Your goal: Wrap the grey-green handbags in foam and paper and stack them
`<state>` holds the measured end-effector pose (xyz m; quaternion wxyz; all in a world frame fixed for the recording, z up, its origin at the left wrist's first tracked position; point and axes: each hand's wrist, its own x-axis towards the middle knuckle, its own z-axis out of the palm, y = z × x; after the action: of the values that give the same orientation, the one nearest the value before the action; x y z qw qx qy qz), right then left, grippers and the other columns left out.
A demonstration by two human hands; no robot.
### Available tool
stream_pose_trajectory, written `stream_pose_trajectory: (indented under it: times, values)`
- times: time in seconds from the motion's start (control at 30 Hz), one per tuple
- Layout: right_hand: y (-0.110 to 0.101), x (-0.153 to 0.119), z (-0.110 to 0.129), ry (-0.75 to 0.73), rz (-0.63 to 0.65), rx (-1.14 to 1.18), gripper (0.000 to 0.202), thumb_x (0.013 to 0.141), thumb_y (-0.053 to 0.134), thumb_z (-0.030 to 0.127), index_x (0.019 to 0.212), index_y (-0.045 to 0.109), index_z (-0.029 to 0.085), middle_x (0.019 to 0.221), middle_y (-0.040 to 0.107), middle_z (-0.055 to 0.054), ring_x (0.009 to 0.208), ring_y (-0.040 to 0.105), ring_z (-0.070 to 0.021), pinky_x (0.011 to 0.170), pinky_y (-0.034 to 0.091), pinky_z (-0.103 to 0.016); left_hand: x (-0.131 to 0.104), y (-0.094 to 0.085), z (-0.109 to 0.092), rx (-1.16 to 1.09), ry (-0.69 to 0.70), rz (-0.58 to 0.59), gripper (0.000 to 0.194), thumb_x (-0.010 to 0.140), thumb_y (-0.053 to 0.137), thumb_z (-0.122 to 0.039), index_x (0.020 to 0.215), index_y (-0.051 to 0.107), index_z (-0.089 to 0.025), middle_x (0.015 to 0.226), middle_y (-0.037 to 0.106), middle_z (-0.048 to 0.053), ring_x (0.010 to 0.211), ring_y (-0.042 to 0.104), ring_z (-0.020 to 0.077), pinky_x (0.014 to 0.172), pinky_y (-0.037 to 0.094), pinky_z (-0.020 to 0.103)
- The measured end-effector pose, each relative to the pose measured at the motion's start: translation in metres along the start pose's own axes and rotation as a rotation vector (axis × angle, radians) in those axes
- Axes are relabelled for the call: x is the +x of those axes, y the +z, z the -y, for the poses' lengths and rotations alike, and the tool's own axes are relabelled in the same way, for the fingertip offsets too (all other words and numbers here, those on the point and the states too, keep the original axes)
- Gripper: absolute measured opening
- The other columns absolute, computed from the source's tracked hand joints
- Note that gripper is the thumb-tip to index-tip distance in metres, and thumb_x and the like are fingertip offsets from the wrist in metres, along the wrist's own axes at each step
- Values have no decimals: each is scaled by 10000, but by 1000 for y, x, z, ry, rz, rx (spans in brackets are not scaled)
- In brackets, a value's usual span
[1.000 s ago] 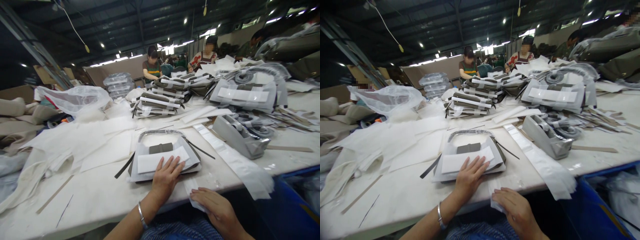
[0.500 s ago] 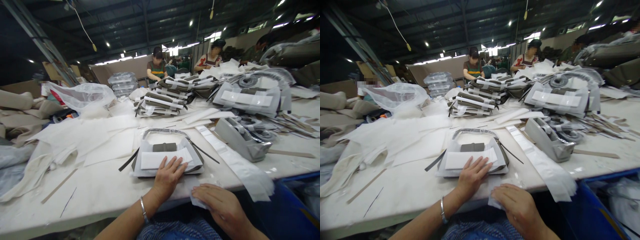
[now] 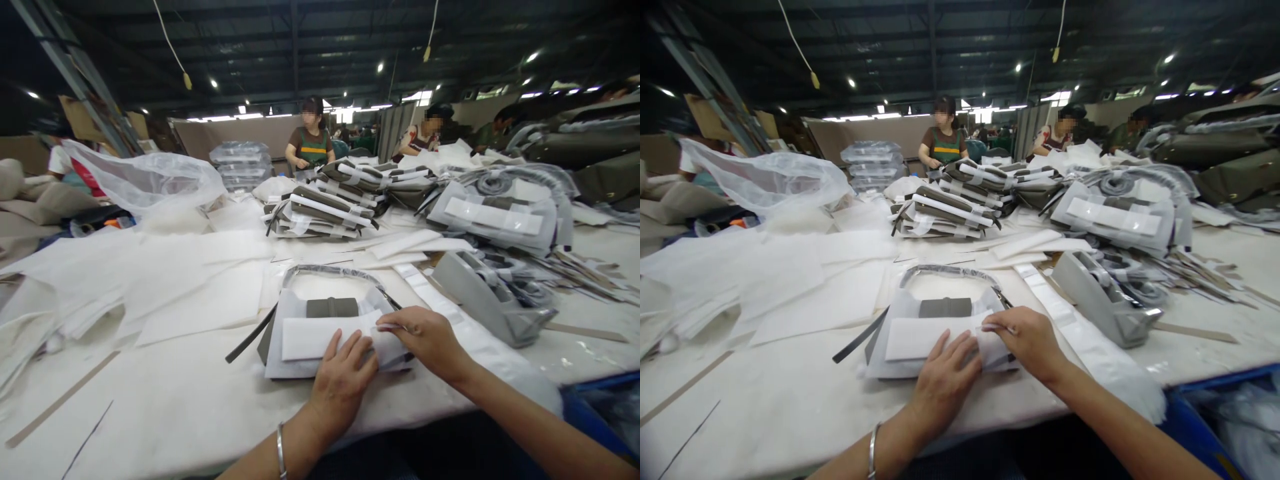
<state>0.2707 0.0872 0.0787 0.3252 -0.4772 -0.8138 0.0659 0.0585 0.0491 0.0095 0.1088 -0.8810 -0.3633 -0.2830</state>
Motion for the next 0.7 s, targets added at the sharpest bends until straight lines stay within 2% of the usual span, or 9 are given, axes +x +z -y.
stream_pose_trajectory:
  times: [0.13, 0.23, 0.47, 0.6, 0.7]
  values:
    - [12, 17, -6, 187, 151, 9, 131, 843, 676, 234, 783, 758, 317, 866, 772, 53, 891, 703, -201, 868, 509, -362, 2, 1, -1, -41, -28, -58, 239, 1013, 430, -212, 1161, 617, -223, 1265, 641, 18, 1286, 526, 186, 1139, 377, 432]
    - [18, 23, -9, 258, 216, 47, 105, 808, 701, 227, 736, 742, 292, 882, 741, 30, 914, 666, -192, 870, 486, -344, 3, 3, -1, -64, -48, -90, 237, 1013, 419, -193, 1135, 622, -205, 1239, 656, 17, 1267, 544, 177, 1143, 378, 404]
    - [30, 32, -24, 168, 341, 69, 87, 773, 719, 207, 724, 649, 222, 783, 655, 0, 877, 589, -206, 771, 458, -332, 6, 3, -2, -111, -76, -67, 253, 1001, 405, -172, 1156, 605, -179, 1221, 674, 31, 1254, 559, 170, 1137, 403, 371]
    - [36, 32, -32, 145, 305, 120, 98, 756, 730, 192, 721, 643, 218, 1030, 670, -33, 1028, 592, -223, 914, 454, -380, 8, -2, -1, -76, -67, -46, 252, 999, 398, -183, 1144, 604, -184, 1287, 650, 50, 1233, 579, 177, 1092, 452, 364]
    - [40, 30, -35, 151, 269, 156, 101, 754, 705, 156, 705, 638, 213, 1131, 652, -53, 1104, 589, -231, 979, 440, -396, 8, -3, 0, -31, -36, -8, 222, 996, 409, -187, 1101, 605, -182, 1447, 535, 59, 1250, 565, 190, 1046, 489, 369]
